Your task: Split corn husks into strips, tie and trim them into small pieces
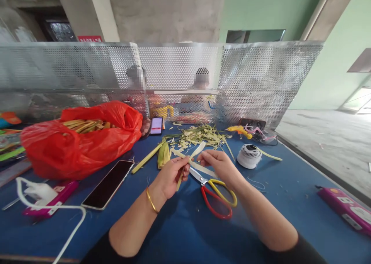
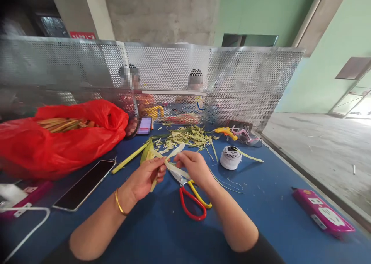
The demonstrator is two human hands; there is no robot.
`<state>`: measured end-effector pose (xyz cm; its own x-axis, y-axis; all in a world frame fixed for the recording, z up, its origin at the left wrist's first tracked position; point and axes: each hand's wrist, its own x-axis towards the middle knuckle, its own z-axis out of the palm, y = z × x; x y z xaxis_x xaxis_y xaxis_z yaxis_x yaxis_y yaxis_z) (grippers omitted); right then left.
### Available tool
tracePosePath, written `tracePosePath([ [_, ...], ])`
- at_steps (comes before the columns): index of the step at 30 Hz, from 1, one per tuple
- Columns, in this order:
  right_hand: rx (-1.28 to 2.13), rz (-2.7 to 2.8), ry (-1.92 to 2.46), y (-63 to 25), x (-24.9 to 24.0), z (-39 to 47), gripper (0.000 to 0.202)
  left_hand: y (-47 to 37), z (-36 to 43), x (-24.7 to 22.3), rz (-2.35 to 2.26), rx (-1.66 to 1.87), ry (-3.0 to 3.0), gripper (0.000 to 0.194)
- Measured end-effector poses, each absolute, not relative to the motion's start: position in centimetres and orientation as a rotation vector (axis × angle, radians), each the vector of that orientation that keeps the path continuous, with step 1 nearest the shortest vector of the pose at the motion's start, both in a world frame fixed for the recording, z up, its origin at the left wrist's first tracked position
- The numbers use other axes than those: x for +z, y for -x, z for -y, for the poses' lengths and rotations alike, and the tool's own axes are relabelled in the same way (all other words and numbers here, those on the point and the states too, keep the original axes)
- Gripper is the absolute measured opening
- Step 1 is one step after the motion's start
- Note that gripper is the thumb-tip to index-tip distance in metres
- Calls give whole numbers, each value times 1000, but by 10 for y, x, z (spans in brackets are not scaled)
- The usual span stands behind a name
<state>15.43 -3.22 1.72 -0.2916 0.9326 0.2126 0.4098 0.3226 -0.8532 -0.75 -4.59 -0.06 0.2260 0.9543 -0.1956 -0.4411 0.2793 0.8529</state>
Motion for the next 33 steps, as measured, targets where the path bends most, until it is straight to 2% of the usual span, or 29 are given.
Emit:
tracePosePath([
  [4, 783, 1859, 1099, -152, 4, 36, 23, 9, 52, -3, -618, 1027, -631, 33],
  [9, 786, 1909, 1128, -142, -11, 48, 22, 10, 51, -6, -595, 1020, -608, 30],
  [18, 122, 2187, 1146, -146, -17, 40, 36, 7, 48, -11, -868, 1056, -785, 18],
  [21, 156, 2149, 1236, -151, -22, 34, 34, 6, 40, -11, -917, 1071, -812, 16],
  [24, 304, 2008, 1327, -163, -20, 26, 23, 6, 30, -6, -980, 1069, -907, 14],
  [28, 45, 1632, 1335, -172, 2, 18, 21, -3, 20, 2, -1100, 1023, -1129, 10],
  [30, 17, 1789, 1238, -167, 14, 15, 20, -9, 17, 3, -1132, 963, -1275, 16],
  [33, 231, 2065, 1245, -151, 16, 11, 18, -14, 14, -4, -1125, 906, -1423, 29],
])
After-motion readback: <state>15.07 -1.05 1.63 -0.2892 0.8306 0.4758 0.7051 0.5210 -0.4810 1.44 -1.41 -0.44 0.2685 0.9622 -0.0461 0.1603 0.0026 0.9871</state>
